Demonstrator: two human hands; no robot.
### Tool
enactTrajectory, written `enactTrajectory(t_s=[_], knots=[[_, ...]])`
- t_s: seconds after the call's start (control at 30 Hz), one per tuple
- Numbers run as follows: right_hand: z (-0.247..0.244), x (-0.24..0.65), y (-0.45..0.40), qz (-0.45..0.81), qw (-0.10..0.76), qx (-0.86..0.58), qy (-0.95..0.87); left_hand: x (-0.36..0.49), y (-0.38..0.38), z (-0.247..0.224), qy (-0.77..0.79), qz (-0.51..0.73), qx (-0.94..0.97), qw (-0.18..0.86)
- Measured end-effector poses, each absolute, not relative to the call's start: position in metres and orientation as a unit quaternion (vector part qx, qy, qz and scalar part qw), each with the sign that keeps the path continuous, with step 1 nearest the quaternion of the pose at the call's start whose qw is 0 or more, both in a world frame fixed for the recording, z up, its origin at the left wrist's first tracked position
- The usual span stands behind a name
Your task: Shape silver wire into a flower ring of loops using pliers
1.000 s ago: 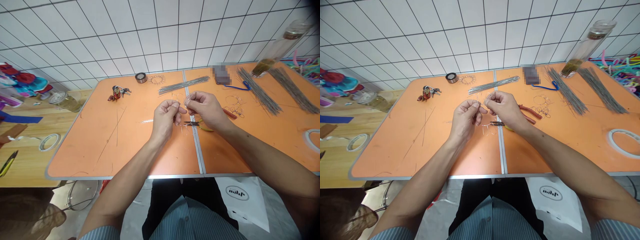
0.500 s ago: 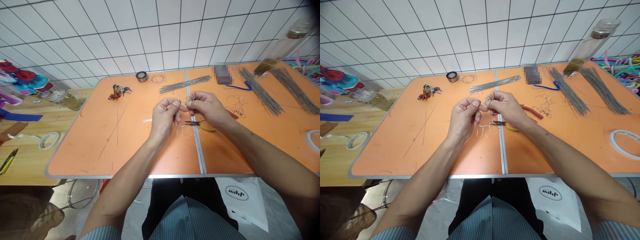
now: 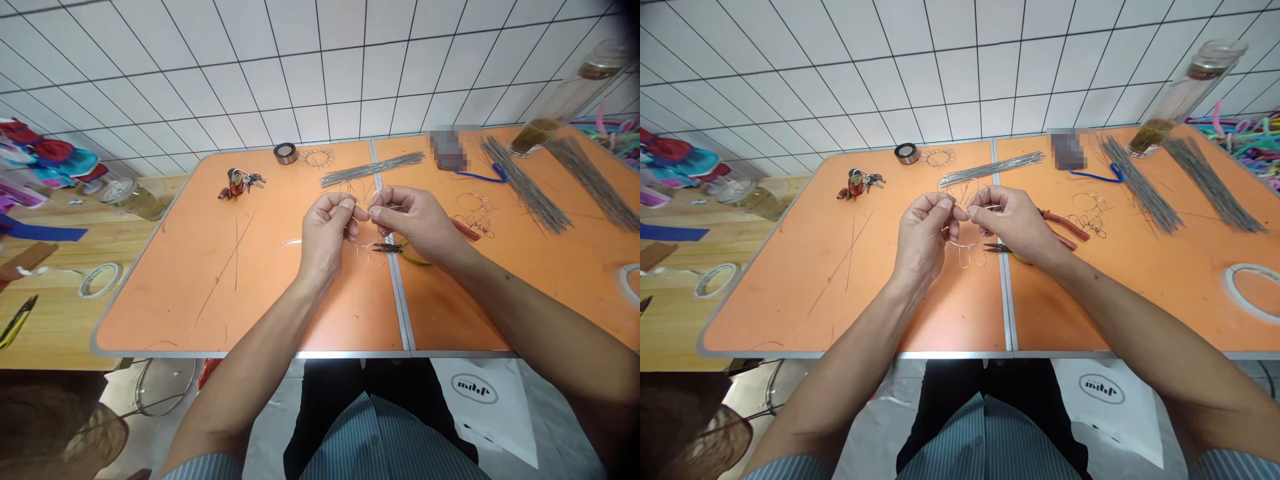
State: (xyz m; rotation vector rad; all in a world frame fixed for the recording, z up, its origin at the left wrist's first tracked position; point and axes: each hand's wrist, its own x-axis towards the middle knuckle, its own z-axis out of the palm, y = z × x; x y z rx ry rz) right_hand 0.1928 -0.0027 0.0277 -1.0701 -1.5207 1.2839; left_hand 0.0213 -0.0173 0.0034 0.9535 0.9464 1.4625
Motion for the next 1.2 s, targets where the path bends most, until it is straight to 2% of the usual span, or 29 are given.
enactTrajectory(t_s=[0.2, 0.43, 1.2], knots=[[0.0316, 0.1944, -0.0037, 0.515, 0.388, -0.438, -0.627, 0.0206, -0.0174, 0.0043, 0.417, 0.576, 0.425, 0.56], [0.0292, 0.1938, -0.0013, 0.486, 0.429, -0.44, -0.621, 0.0202, -0.0169, 0.0061, 0.419, 0.573, 0.412, 0.571], [0.0291, 0.1937, -0.0028, 0.496, 0.413, -0.468, -0.604, 0.0153, -0.0162, 0.0068, 0.442, 0.545, 0.483, 0.524]])
